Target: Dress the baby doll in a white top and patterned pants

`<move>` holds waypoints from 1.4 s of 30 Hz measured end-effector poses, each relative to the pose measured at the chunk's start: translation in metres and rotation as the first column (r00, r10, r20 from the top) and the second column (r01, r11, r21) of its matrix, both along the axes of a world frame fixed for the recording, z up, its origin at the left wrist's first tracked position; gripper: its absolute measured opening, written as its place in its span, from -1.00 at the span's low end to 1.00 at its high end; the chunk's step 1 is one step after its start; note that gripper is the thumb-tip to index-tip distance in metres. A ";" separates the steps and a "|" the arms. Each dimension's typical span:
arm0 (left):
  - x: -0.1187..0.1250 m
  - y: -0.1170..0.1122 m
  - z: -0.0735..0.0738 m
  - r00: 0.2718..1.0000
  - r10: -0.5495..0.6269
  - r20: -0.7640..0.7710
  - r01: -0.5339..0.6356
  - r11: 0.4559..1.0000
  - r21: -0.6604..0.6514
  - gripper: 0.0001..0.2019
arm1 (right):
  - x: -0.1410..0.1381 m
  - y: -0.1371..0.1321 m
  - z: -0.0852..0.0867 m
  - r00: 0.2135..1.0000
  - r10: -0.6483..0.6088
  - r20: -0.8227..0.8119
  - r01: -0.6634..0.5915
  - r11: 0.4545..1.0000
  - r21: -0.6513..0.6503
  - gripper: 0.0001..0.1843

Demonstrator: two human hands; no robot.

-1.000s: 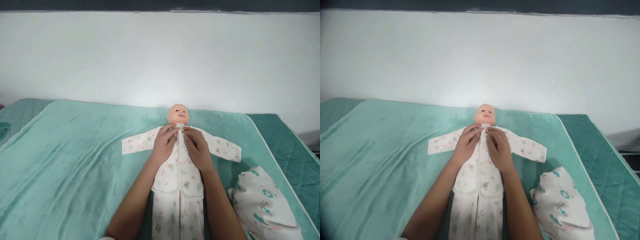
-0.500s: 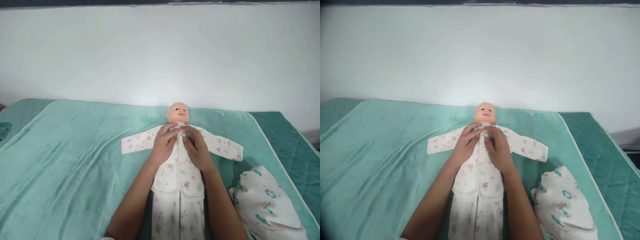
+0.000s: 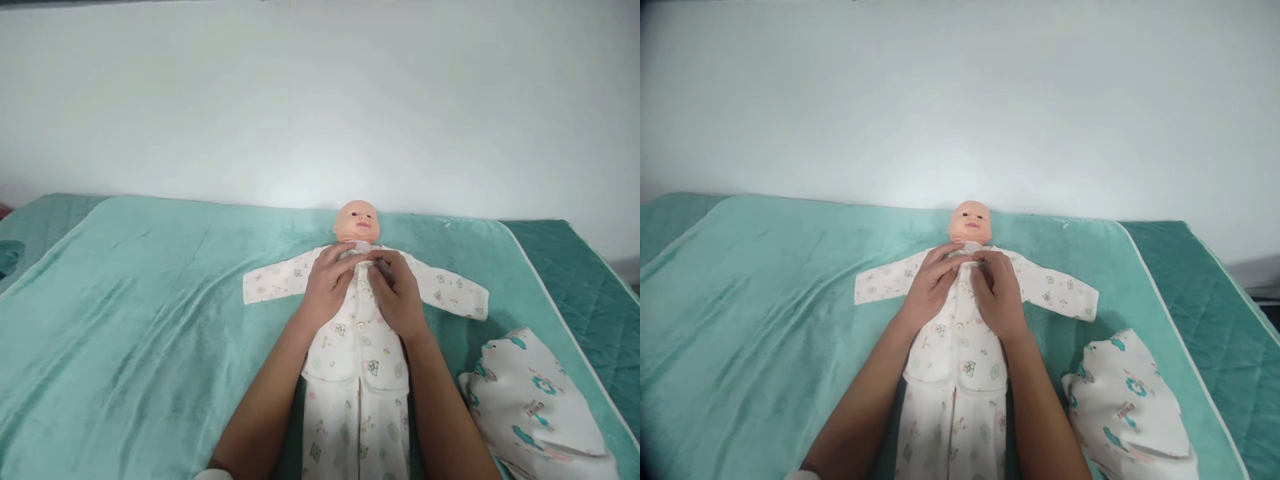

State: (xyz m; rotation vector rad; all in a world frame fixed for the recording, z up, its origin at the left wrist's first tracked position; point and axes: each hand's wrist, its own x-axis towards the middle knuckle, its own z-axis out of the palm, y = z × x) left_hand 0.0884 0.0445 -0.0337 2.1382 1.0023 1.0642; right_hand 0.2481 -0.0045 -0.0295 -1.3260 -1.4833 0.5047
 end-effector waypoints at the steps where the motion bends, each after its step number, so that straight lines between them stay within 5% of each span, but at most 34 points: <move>1: 0.000 0.000 0.000 1.000 0.006 0.001 -0.006 1.000 0.001 -0.60 | 0.000 0.000 0.000 1.000 -0.003 -0.005 0.003 1.000 0.002 -0.75; 8: 0.001 -0.011 0.003 0.998 0.057 0.032 -0.057 0.998 0.010 -0.74 | 0.005 -0.003 -0.001 1.000 -0.016 -0.023 0.016 1.000 0.006 -0.73; 15: -0.004 -0.022 0.007 0.995 -0.001 0.102 0.009 0.997 -0.074 -0.83 | 0.009 -0.008 0.000 0.996 0.085 0.006 -0.085 0.994 0.074 -0.64; 24: -0.011 -0.017 0.008 0.982 -0.108 0.152 0.138 0.969 -0.206 -0.84 | 0.019 -0.009 0.000 0.968 0.252 -0.004 -0.252 0.967 -0.040 -0.52; 32: -0.011 -0.015 0.008 0.978 -0.125 0.168 0.161 0.961 -0.224 -0.88 | 0.016 -0.009 0.001 0.976 0.219 0.022 -0.217 0.974 -0.057 -0.52; 42: 0.002 -0.028 0.014 0.999 0.031 -0.021 -0.031 0.999 -0.012 -0.92 | 0.013 -0.008 0.001 0.978 0.205 0.042 -0.205 0.979 0.006 -0.80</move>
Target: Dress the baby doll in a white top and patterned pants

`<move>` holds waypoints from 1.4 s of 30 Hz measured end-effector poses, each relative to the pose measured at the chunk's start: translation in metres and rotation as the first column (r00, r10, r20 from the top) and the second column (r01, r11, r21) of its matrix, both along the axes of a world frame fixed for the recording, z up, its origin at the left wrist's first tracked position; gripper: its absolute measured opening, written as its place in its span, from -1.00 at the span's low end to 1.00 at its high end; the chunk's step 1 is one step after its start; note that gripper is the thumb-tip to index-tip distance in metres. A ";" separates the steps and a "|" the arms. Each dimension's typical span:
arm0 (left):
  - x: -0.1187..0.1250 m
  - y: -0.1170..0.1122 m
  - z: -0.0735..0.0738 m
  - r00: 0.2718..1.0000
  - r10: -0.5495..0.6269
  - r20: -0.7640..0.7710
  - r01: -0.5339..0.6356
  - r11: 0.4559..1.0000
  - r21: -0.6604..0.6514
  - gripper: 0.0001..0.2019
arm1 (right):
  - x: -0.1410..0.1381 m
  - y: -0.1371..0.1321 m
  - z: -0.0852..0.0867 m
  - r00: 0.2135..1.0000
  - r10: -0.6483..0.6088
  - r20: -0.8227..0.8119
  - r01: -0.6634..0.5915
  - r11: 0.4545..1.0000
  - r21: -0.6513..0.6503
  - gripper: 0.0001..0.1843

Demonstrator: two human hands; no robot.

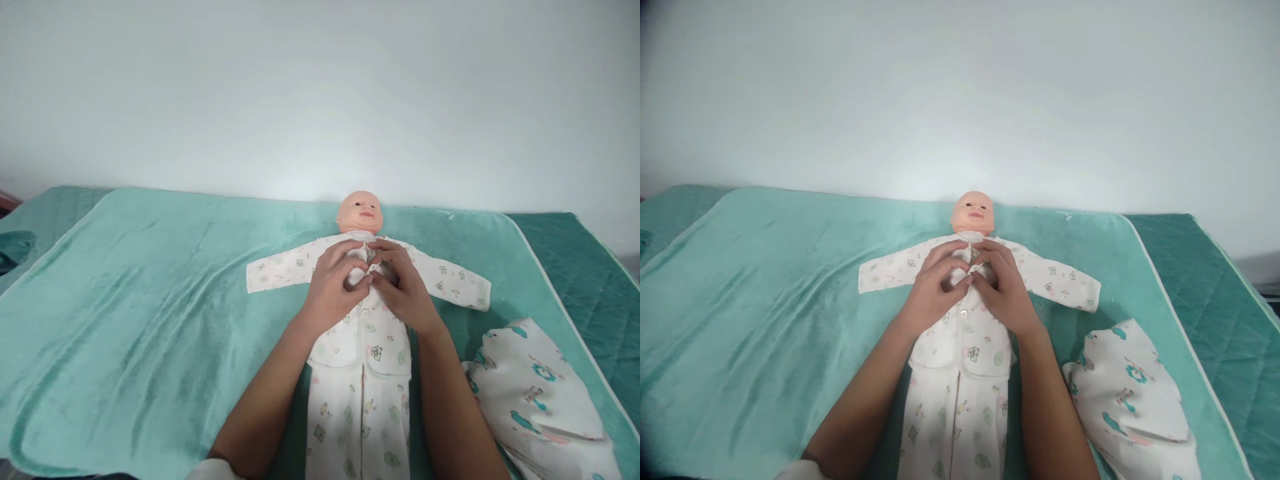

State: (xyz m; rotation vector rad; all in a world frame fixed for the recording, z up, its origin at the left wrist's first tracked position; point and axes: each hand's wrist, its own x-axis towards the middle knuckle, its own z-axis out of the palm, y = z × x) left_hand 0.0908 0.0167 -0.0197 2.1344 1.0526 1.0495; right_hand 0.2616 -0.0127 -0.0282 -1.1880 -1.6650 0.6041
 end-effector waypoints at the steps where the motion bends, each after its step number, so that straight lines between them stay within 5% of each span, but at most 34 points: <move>1: 0.001 -0.001 0.000 1.000 0.007 -0.012 -0.007 1.000 0.022 -0.92 | 0.000 0.000 0.000 1.000 -0.001 -0.009 0.001 1.000 -0.001 -0.83; 6: 0.001 -0.002 -0.002 0.999 0.002 -0.036 0.001 0.997 0.080 -0.93 | 0.004 -0.003 0.004 0.996 0.002 -0.091 -0.005 0.999 -0.032 -0.90; 12: -0.007 -0.003 0.000 0.997 -0.064 0.036 0.064 0.998 -0.010 -0.81 | 0.010 -0.005 0.005 0.980 0.066 -0.188 -0.074 0.997 -0.036 -0.88; 17: -0.024 -0.015 -0.001 0.983 -0.183 -0.006 0.182 0.981 -0.068 -0.91 | 0.010 -0.010 0.006 0.989 0.142 0.029 -0.143 0.990 0.018 -0.78; 24: -0.039 -0.017 -0.007 0.944 -0.326 -0.052 0.323 0.945 -0.060 -0.90 | 0.009 -0.023 0.011 0.962 0.183 0.203 -0.182 0.983 -0.023 -0.94; 42: -0.030 -0.025 -0.012 0.974 -0.224 -0.027 0.225 0.973 0.041 -0.89 | -0.001 -0.047 -0.004 0.990 0.089 0.113 -0.086 0.996 -0.028 -0.75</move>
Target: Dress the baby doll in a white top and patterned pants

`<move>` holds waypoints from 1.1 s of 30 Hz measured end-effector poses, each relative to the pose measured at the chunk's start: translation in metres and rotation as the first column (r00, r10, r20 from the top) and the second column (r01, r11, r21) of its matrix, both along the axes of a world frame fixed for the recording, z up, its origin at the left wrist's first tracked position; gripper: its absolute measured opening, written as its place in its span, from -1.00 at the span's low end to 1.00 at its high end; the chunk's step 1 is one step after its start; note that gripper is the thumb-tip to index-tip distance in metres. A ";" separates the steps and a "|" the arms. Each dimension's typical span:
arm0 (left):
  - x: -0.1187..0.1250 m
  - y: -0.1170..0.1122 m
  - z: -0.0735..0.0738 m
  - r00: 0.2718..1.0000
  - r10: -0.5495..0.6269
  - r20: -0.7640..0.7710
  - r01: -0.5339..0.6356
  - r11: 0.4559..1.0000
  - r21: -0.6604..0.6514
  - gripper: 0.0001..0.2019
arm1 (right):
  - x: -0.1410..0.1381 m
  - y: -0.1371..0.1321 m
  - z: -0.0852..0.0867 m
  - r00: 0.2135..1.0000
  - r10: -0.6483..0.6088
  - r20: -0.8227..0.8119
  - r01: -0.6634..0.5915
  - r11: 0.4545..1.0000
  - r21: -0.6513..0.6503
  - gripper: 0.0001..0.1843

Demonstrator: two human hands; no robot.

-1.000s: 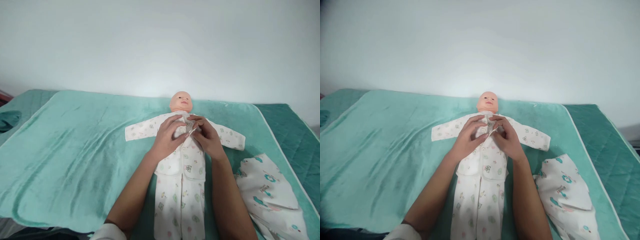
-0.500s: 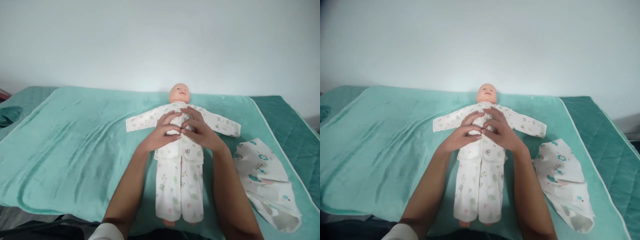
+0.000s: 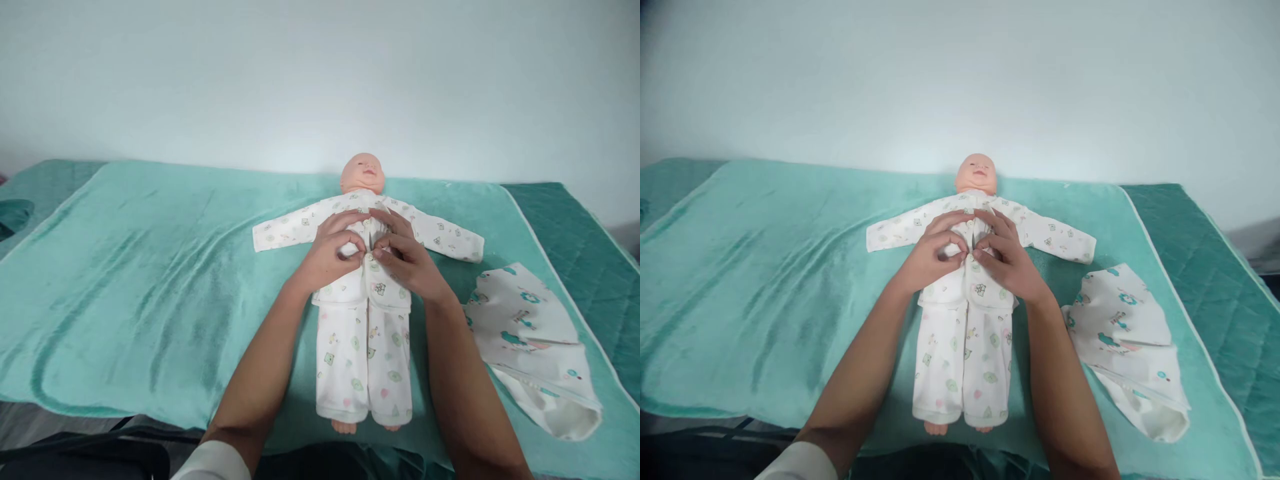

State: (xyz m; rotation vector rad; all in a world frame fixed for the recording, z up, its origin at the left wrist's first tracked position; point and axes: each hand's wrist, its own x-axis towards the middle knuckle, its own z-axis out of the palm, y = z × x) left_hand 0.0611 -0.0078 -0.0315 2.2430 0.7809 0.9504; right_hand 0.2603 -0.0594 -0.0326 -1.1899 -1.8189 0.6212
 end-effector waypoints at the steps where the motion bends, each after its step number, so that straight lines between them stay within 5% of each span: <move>1: -0.001 0.000 0.000 1.000 -0.007 0.000 0.007 1.000 -0.008 -0.88 | 0.001 0.001 0.000 1.000 0.003 -0.008 -0.003 1.000 -0.005 -0.76; 13: -0.009 0.005 0.001 0.994 -0.100 0.032 0.102 0.990 -0.093 -0.92 | 0.005 0.000 0.003 0.998 0.060 0.020 -0.059 0.998 -0.030 -0.92; 25: -0.003 0.001 0.002 0.998 -0.048 0.029 0.052 0.990 -0.134 -0.85 | 0.006 0.000 0.003 0.997 0.070 -0.033 -0.070 0.997 -0.022 -0.90; 33: 0.001 0.000 -0.001 1.000 -0.012 0.000 0.012 1.000 -0.013 -0.87 | 0.010 0.001 0.001 0.986 0.145 -0.077 -0.145 0.989 0.005 -0.92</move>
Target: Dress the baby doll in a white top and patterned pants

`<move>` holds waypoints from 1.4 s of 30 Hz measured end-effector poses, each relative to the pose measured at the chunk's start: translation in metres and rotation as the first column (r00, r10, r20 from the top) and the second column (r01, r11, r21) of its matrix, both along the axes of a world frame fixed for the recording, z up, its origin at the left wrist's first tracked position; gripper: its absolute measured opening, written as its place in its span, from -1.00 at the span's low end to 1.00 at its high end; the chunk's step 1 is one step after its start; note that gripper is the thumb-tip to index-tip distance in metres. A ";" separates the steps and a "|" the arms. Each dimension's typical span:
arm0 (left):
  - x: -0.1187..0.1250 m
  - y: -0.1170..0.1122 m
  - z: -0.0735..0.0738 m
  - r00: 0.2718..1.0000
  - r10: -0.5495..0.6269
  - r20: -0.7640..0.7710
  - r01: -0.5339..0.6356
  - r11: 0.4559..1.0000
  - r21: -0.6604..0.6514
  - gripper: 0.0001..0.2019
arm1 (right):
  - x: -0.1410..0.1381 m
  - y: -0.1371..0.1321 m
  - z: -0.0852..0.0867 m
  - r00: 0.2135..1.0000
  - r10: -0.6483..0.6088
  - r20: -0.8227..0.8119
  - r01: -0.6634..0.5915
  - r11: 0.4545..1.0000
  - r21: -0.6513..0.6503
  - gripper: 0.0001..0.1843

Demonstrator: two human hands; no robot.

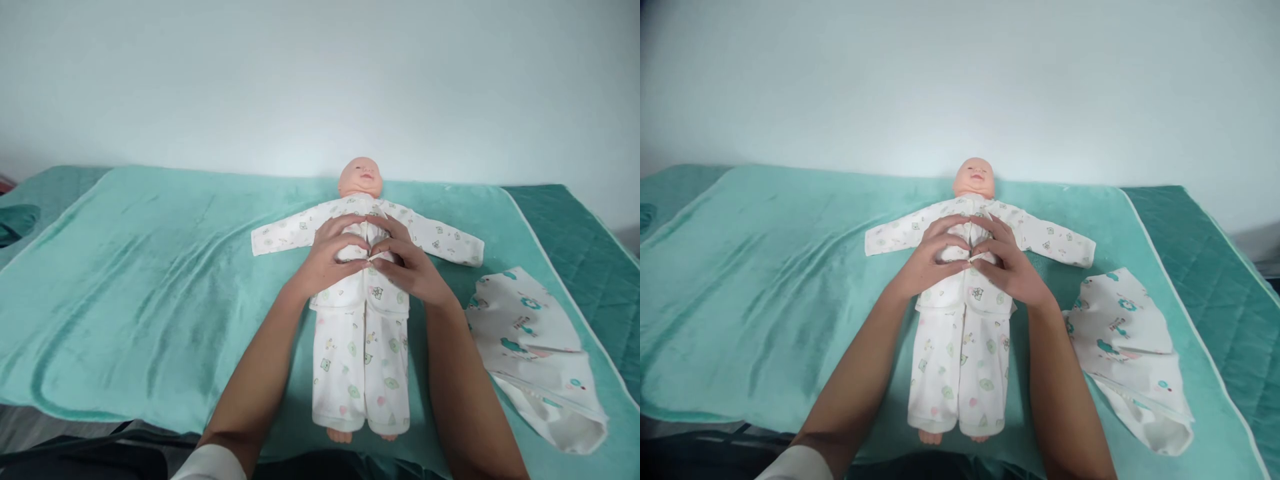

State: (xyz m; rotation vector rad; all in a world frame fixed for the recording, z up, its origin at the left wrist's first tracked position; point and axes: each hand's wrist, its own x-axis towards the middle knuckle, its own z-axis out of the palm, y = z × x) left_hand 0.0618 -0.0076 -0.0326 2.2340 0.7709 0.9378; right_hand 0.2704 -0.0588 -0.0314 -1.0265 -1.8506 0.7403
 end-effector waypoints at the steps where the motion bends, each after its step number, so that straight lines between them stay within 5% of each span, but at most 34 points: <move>1: -0.001 0.000 0.000 1.000 -0.007 -0.016 0.007 1.000 0.008 -0.89 | 0.001 0.000 0.000 1.000 0.004 -0.008 -0.004 1.000 -0.011 -0.91; 6: -0.002 -0.001 0.003 0.997 -0.004 -0.081 0.007 0.999 0.043 -0.84 | 0.000 -0.003 0.001 0.986 -0.015 -0.169 -0.003 0.995 -0.104 -0.93; 9: 0.002 -0.005 0.002 0.993 0.061 -0.104 -0.050 0.993 0.103 -0.82 | -0.006 0.000 -0.003 0.908 -0.205 -0.366 0.142 0.971 -0.192 -0.89; 13: 0.012 -0.013 -0.001 0.969 0.228 -0.099 -0.205 0.958 0.201 -0.73 | -0.011 0.010 -0.015 0.619 -0.616 -0.487 0.473 0.787 -0.396 -0.77; 16: 0.016 -0.016 -0.004 0.931 0.358 -0.072 -0.335 0.915 0.224 -0.79 | -0.008 0.016 -0.022 0.486 -0.737 -0.470 0.597 0.672 -0.438 -0.69; 21: 0.017 -0.014 -0.008 0.876 0.481 0.010 -0.480 0.871 0.106 -0.95 | -0.009 0.017 -0.025 0.573 -0.781 -0.248 0.696 0.624 -0.356 -0.67; 25: 0.006 -0.002 -0.010 0.845 0.495 0.202 -0.467 0.867 -0.171 -0.94 | -0.001 0.019 -0.031 0.608 -0.734 -0.302 0.657 0.679 -0.328 -0.72; 27: -0.009 0.010 -0.012 0.760 0.579 0.297 -0.497 0.811 -0.310 -0.91 | 0.017 0.020 -0.036 0.575 -0.759 -0.305 0.701 0.650 -0.295 -0.74; 30: -0.039 0.032 -0.020 0.583 0.753 0.306 -0.611 0.654 -0.446 -0.87 | 0.049 0.020 -0.042 0.425 -0.872 -0.242 0.867 0.469 -0.169 -0.69; 32: -0.055 0.044 -0.028 0.515 0.826 0.228 -0.710 0.561 -0.426 -0.82 | 0.061 0.020 -0.045 0.371 -0.899 -0.232 0.910 0.402 -0.105 -0.67; 34: -0.060 0.050 -0.035 0.511 0.841 0.177 -0.791 0.541 -0.286 -0.79 | 0.059 0.021 -0.046 0.418 -0.888 -0.193 0.895 0.439 -0.080 -0.66; 38: -0.041 0.044 -0.038 0.696 0.712 0.093 -0.718 0.687 0.114 -0.84 | 0.028 0.025 -0.047 0.631 -0.776 -0.015 0.774 0.627 0.092 -0.66; 42: -0.022 0.042 -0.034 0.812 0.580 -0.066 -0.563 0.807 0.178 -0.72 | 0.016 0.037 -0.048 0.696 -0.703 0.147 0.671 0.709 0.216 -0.62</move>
